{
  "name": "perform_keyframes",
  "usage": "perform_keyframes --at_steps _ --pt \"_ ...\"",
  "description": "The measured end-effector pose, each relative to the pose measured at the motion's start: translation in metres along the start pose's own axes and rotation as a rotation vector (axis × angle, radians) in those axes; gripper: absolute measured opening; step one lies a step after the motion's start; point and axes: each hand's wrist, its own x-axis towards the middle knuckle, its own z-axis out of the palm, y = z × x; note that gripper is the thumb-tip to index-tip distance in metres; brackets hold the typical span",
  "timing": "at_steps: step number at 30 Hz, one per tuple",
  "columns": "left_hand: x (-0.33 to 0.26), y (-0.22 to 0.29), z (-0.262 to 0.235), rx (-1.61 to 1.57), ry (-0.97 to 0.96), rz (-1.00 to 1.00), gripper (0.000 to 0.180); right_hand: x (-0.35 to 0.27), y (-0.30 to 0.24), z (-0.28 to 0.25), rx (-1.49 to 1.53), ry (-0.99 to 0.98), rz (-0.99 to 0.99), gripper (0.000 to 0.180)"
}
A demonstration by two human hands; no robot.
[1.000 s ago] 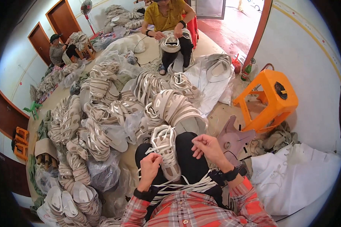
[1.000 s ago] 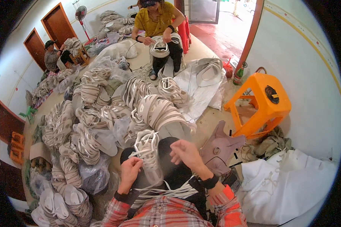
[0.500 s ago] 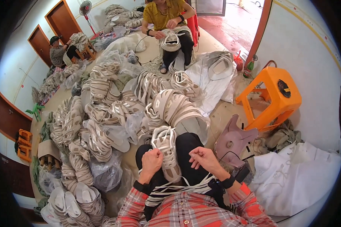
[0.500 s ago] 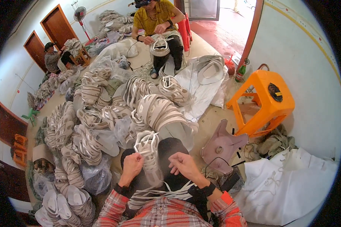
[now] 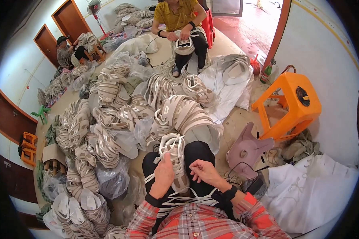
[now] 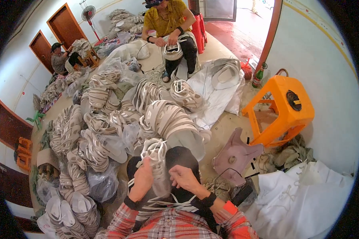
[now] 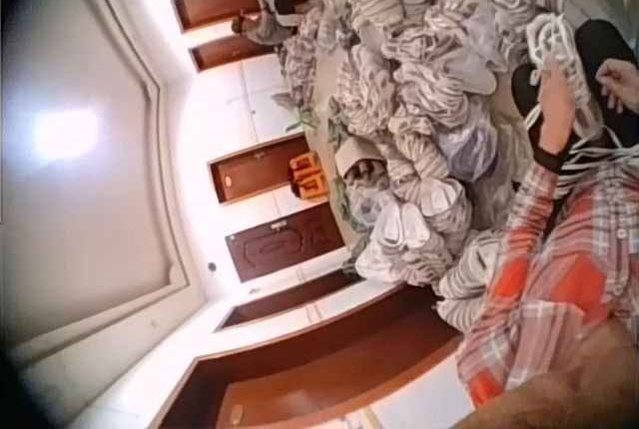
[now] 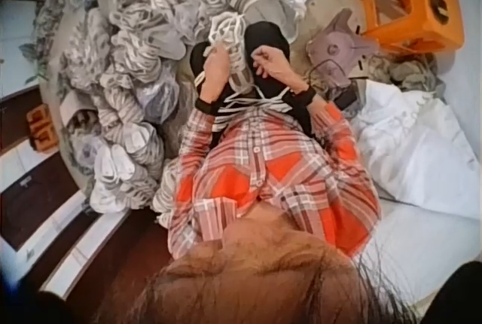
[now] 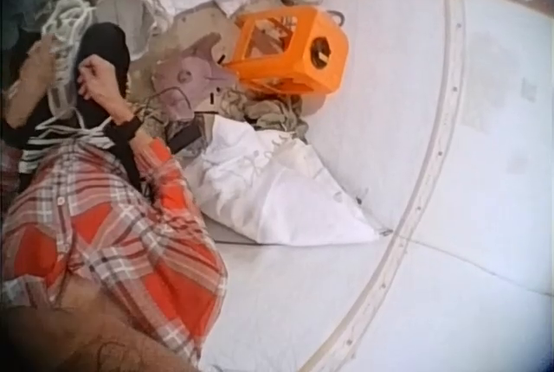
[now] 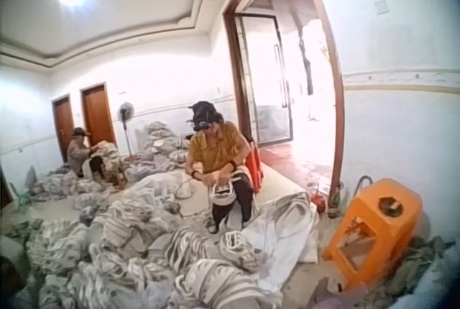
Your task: The recorder is lacing white shoes while sitting in a factory or workshop surrounded by piles of footwear.
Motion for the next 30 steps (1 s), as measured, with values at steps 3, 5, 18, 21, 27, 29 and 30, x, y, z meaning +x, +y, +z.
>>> perform_keyframes --at_steps 3,5,18,21,27,29,30 --pt "-0.001 0.015 0.003 0.114 0.054 0.078 0.035 0.015 -0.001 0.007 -0.095 0.014 -0.077 0.015" --pt "0.002 0.021 0.001 0.102 0.050 0.089 0.036 0.037 0.016 0.014 -0.366 0.127 -0.470 0.014" --pt "0.002 0.008 0.002 -0.234 0.081 -0.088 0.036 0.051 -0.022 0.034 -1.162 -0.013 -0.985 0.034" --pt "0.002 0.002 0.002 -0.224 0.045 -0.120 0.040 0.049 -0.027 0.036 -1.268 -0.014 -1.017 0.036" --pt "0.004 0.002 0.002 -0.253 0.044 -0.138 0.041 0.050 -0.025 0.033 -1.190 -0.043 -0.976 0.028" --pt "0.004 0.003 0.001 -0.260 0.048 -0.147 0.040 0.049 -0.026 0.035 -1.221 -0.056 -0.953 0.031" --pt "0.004 0.003 0.000 -0.260 0.050 -0.159 0.040 0.050 -0.026 0.036 -1.244 -0.069 -0.932 0.033"
